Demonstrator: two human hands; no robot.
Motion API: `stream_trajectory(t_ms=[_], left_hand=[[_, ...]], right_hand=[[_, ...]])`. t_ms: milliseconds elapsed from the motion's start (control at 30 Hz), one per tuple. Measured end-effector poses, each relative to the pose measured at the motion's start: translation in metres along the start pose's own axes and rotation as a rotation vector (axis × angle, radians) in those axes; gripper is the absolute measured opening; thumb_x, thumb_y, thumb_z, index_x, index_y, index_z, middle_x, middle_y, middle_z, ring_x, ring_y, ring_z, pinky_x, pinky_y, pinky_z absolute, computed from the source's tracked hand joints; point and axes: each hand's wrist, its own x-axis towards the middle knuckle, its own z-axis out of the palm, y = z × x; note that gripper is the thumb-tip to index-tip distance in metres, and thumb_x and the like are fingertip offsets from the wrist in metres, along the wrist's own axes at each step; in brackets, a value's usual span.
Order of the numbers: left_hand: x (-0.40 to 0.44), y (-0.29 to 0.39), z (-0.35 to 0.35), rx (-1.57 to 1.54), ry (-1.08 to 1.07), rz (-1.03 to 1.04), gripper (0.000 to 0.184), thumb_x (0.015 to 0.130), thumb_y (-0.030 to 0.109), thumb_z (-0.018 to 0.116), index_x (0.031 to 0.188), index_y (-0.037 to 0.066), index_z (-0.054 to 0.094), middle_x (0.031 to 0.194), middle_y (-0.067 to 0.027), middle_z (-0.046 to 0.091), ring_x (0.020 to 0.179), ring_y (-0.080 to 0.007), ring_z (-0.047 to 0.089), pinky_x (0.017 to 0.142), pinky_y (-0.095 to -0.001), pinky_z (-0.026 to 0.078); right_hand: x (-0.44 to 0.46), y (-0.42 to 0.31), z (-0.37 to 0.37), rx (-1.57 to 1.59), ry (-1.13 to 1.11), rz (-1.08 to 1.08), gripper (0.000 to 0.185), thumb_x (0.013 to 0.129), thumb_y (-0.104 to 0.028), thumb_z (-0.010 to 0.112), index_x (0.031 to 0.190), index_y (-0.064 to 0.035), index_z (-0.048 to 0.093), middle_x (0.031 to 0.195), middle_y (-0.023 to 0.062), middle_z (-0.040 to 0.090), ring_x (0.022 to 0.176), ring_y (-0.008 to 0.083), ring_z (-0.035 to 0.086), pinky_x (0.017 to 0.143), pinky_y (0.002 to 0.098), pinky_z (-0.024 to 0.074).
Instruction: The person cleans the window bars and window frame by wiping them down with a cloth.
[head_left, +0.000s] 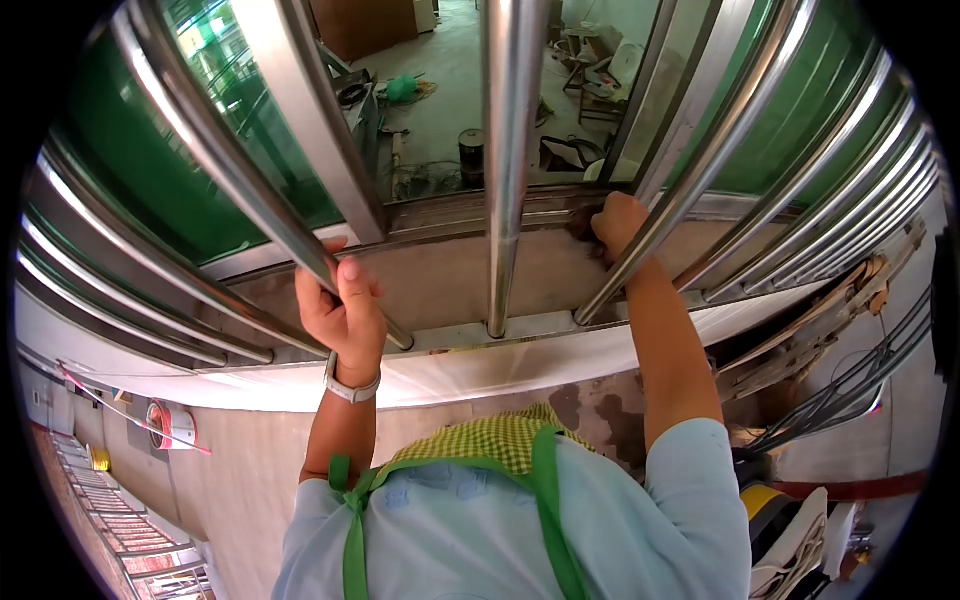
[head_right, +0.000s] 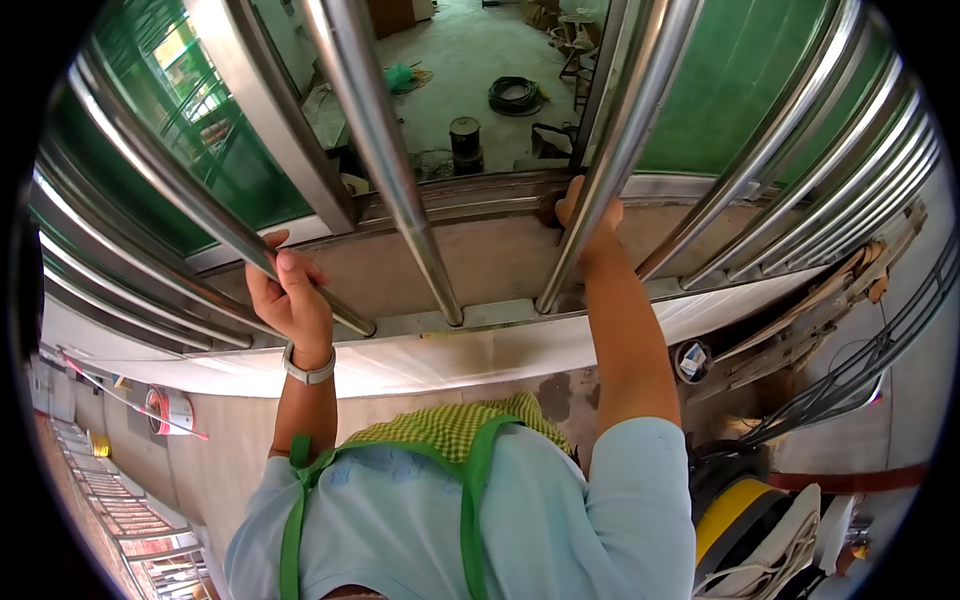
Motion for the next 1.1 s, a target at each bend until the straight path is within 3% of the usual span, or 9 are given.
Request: stream_trajectory(t_ms=[400, 467, 633, 700, 767, 833, 900, 967, 1100], left_hand=[[-0.005, -0.002, 0.006, 0.014, 0.056, 0.036, 0.028, 0.093, 0.023, 0.044, 0.099, -0.005, 0.046, 0.051, -0.0009, 0.044, 0.043, -0.0063, 0.040, 0.043, -0.0179, 0.031], [-0.003, -0.004, 0.004, -0.043, 0.065, 0.014, 0.019, 0.091, 0.015, 0.047, 0.098, -0.003, 0.046, 0.078, -0.0078, 0.054, 0.044, -0.0060, 0.043, 0.043, -0.0184, 0.033], [0.001, -0.001, 0.005, -0.046, 0.021, 0.025, 0.019, 0.091, 0.015, 0.047, 0.099, -0.002, 0.047, 0.060, -0.0022, 0.049, 0.044, -0.0055, 0.041, 0.044, -0.0179, 0.032], [0.001, -0.002, 0.003, -0.023, 0.032, 0.023, 0.019, 0.090, 0.015, 0.047, 0.100, -0.002, 0.048, 0.055, -0.0006, 0.047, 0.044, -0.0053, 0.041, 0.044, -0.0178, 0.031], [0.000, 0.001, 0.003, -0.021, 0.014, -0.002, 0.020, 0.090, 0.016, 0.047, 0.100, -0.002, 0.048, 0.057, -0.0014, 0.048, 0.044, -0.0054, 0.041, 0.045, -0.0177, 0.032], [-0.003, 0.004, 0.004, 0.024, 0.027, 0.003, 0.024, 0.092, 0.020, 0.046, 0.099, -0.003, 0.047, 0.055, -0.0011, 0.046, 0.044, -0.0056, 0.040, 0.044, -0.0175, 0.031], [-0.001, 0.002, 0.006, 0.052, 0.037, 0.024, 0.028, 0.093, 0.023, 0.044, 0.099, -0.004, 0.046, 0.052, -0.0007, 0.045, 0.044, -0.0058, 0.040, 0.044, -0.0172, 0.030], [0.000, -0.002, 0.007, 0.067, 0.049, 0.084, 0.030, 0.093, 0.025, 0.044, 0.099, -0.004, 0.046, 0.052, -0.0007, 0.045, 0.044, -0.0062, 0.040, 0.043, -0.0177, 0.030], [-0.003, -0.002, 0.006, 0.064, 0.045, 0.042, 0.032, 0.093, 0.027, 0.043, 0.099, -0.004, 0.045, 0.052, -0.0006, 0.044, 0.043, -0.0061, 0.039, 0.041, -0.0182, 0.030]], right_hand=[[0.000, -0.012, 0.022, 0.249, -0.008, 0.160, 0.028, 0.065, -0.016, 0.060, 0.081, 0.0070, 0.061, 0.084, 0.0278, 0.060, 0.082, 0.0402, 0.059, 0.073, 0.0431, 0.0474], [0.005, -0.013, 0.024, 0.255, -0.076, 0.149, 0.032, 0.064, -0.018, 0.061, 0.083, 0.0084, 0.060, 0.086, 0.0273, 0.060, 0.082, 0.0395, 0.060, 0.073, 0.0425, 0.0474], [0.019, -0.008, 0.031, 0.326, -0.210, 0.070, 0.032, 0.063, -0.019, 0.059, 0.079, 0.0079, 0.061, 0.080, 0.0266, 0.061, 0.080, 0.0381, 0.060, 0.072, 0.0401, 0.0470], [0.016, -0.003, 0.024, 0.628, -0.123, 0.071, 0.030, 0.063, -0.019, 0.058, 0.075, 0.0073, 0.061, 0.076, 0.0262, 0.061, 0.077, 0.0375, 0.061, 0.070, 0.0393, 0.0470], [0.007, -0.015, -0.027, 0.549, -0.150, 0.151, 0.028, 0.063, -0.020, 0.058, 0.073, 0.0065, 0.062, 0.075, 0.0256, 0.061, 0.075, 0.0376, 0.060, 0.068, 0.0399, 0.0473], [0.015, -0.022, -0.031, -0.122, -0.235, 0.042, 0.022, 0.086, -0.019, 0.049, 0.095, -0.0033, 0.061, 0.094, 0.0136, 0.060, 0.075, 0.0189, 0.055, 0.065, 0.0276, 0.0443], [0.030, -0.005, -0.002, -0.063, -0.271, 0.018, 0.025, 0.087, -0.019, 0.050, 0.102, -0.0025, 0.060, 0.092, 0.0127, 0.060, 0.071, 0.0204, 0.056, 0.058, 0.0318, 0.0441], [0.036, -0.017, -0.002, 0.047, -0.267, 0.140, 0.027, 0.067, -0.017, 0.057, 0.083, 0.0047, 0.062, 0.084, 0.0242, 0.061, 0.083, 0.0381, 0.060, 0.070, 0.0425, 0.0481], [0.032, -0.025, -0.006, 0.146, -0.240, 0.119, 0.027, 0.068, -0.014, 0.057, 0.087, 0.0045, 0.062, 0.093, 0.0220, 0.062, 0.087, 0.0370, 0.060, 0.073, 0.0433, 0.0482]])
